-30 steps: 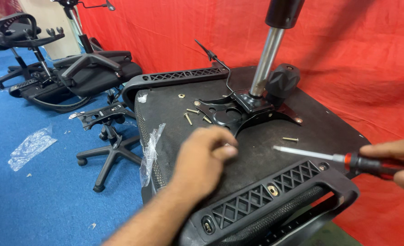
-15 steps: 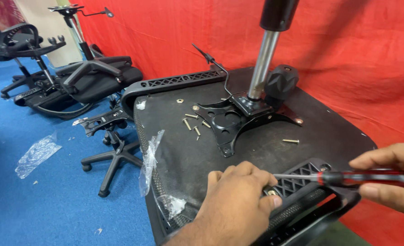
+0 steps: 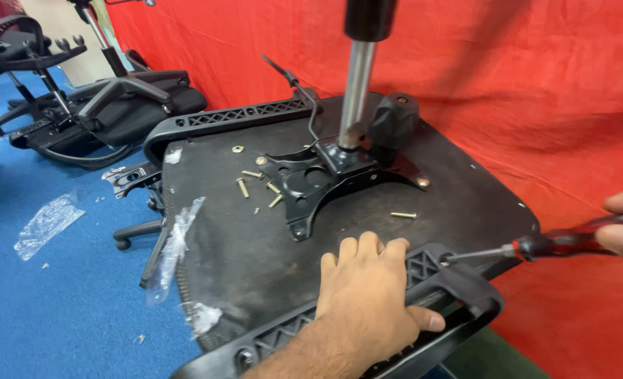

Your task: The person uses a screwdriver to tighten screws into the underside of an office chair seat, securing the seat frame to the seat cushion. The person works on multiple screw locations around the seat base.

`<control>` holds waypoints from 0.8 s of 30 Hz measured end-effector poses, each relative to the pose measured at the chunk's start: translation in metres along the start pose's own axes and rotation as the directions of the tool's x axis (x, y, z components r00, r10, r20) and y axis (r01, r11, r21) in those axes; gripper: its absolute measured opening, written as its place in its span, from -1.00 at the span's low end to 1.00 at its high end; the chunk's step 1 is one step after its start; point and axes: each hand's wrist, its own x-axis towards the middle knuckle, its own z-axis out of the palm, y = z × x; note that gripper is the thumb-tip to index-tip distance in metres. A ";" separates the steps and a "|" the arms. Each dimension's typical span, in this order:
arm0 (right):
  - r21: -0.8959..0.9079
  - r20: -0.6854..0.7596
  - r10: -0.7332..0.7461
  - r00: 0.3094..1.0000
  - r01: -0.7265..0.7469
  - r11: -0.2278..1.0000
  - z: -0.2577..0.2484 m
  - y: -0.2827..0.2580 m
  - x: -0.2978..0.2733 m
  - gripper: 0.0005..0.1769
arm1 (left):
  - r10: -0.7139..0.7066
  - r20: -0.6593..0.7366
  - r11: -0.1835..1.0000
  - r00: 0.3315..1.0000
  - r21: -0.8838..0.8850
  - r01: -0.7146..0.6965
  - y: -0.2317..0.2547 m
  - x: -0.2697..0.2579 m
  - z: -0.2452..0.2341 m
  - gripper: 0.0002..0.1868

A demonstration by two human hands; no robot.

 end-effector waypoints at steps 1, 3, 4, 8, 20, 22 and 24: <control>0.017 0.038 0.055 0.998 -0.055 0.998 -0.005 -0.004 0.003 -0.62 | 0.009 -0.039 1.000 0.999 -0.019 -0.010 0.006 0.006 0.005 -0.08; 0.042 0.090 0.111 0.990 -0.115 0.992 -0.011 -0.024 0.015 -0.60 | 0.019 -0.114 0.998 0.993 -0.051 -0.025 0.017 0.020 0.012 -0.21; 0.059 0.109 0.112 0.988 -0.119 0.991 -0.014 -0.037 0.023 -0.58 | 0.020 -0.149 0.997 0.989 -0.066 -0.031 0.022 0.028 0.016 -0.29; 0.152 0.084 -0.039 0.996 0.026 0.988 -0.023 -0.088 0.044 -0.54 | -0.015 -0.222 0.987 0.975 -0.159 -0.021 0.034 0.048 0.030 -0.69; 0.446 0.014 -0.251 0.968 0.218 0.868 -0.025 -0.188 0.055 -0.57 | -0.144 -0.410 0.986 0.901 -0.135 0.096 0.057 0.043 0.050 -0.83; 0.499 -0.013 -0.282 0.959 0.251 0.829 -0.024 -0.204 0.055 -0.67 | -0.167 -0.365 0.984 0.916 -0.114 0.134 0.060 0.042 0.049 -0.82; 0.640 -0.009 -0.254 0.967 0.201 0.742 -0.023 -0.218 0.054 -0.76 | -0.171 -0.375 0.982 0.911 -0.135 0.129 0.060 0.042 0.047 -0.76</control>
